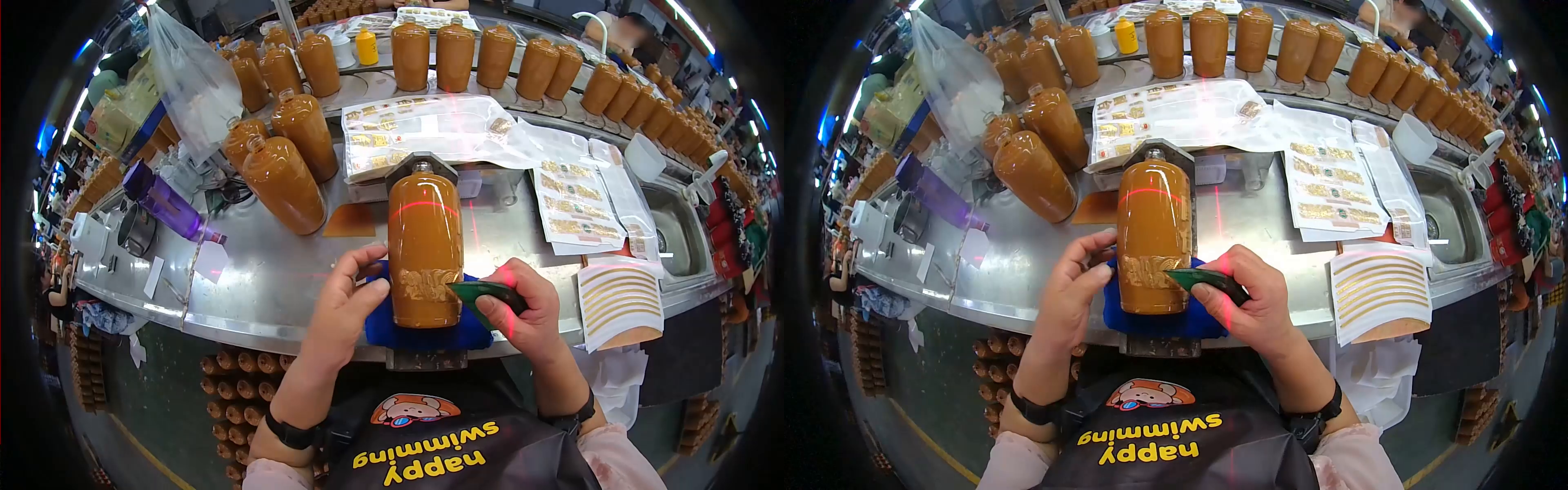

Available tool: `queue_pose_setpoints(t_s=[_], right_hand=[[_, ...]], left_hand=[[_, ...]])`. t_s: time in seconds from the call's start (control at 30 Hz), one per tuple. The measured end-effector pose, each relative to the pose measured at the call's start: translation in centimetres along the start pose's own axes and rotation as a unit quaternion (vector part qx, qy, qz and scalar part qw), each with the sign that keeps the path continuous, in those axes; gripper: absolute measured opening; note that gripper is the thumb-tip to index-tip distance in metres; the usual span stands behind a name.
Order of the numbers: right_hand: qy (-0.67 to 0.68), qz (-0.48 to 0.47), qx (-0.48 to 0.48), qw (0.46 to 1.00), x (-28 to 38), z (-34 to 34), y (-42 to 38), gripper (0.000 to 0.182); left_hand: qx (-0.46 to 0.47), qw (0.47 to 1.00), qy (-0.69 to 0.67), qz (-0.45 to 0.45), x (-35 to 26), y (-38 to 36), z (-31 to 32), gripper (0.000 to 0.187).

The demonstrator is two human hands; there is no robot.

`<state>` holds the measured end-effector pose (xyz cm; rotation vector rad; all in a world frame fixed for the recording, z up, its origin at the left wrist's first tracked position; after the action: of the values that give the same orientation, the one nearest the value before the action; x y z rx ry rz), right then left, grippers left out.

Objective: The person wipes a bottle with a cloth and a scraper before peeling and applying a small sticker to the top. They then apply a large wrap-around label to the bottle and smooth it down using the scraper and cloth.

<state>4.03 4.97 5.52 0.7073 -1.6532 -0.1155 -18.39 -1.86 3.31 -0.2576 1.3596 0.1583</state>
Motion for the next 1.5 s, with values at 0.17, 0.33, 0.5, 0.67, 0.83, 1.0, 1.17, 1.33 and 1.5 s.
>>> queue_pose_setpoints(t_s=[0.17,0.33,0.5,0.67,0.83,1.0,1.17,1.33,1.5], right_hand=[[0.002,0.002,-0.001,1.000,0.05,0.00,0.04,0.015],[0.015,0.013,0.001,1.000,-0.17,0.24,-0.02,0.015],[0.017,0.012,0.001,1.000,-0.05,0.39,0.11,0.014],[0.015,0.007,-0.001,1.000,-0.10,0.35,0.14,0.015],[0.012,0.007,0.000,1.000,-0.18,0.36,0.11,0.015],[0.003,0.001,0.000,1.000,-0.34,0.31,0.12,0.016],[0.012,-0.002,0.000,1.000,-0.39,0.39,0.14,0.016],[0.019,0.008,0.000,1.000,-0.39,0.44,0.10,0.017],[0.022,0.011,-0.002,1.000,-0.41,0.48,0.09,0.017]], left_hand=[[0.027,0.999,0.017,0.015,0.91,0.01,0.25,0.057],[0.061,0.998,-0.016,0.007,0.98,0.02,0.45,0.061],[0.061,0.998,-0.020,0.006,0.91,-0.01,0.56,0.063],[0.061,0.998,-0.013,0.004,0.68,0.05,0.84,0.065],[0.064,0.998,-0.016,-0.001,1.18,0.19,0.52,0.068],[0.069,0.997,-0.028,-0.006,1.08,0.16,0.58,0.070],[0.065,0.998,-0.024,-0.009,1.06,0.19,0.72,0.070],[0.053,0.999,0.006,0.007,0.92,0.19,0.72,0.068],[0.042,0.999,0.030,0.013,0.85,0.22,0.83,0.069]])
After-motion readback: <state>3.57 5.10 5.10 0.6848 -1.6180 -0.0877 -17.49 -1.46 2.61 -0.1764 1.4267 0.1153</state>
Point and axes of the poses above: each hand's wrist, its own y-axis towards the middle knuckle, its own z-axis out of the palm, x = y × z, the point moved 5 cm from there along y, towards the middle knuckle, and after that the axes turned 6 degrees about -x, right-handed, at the moved point
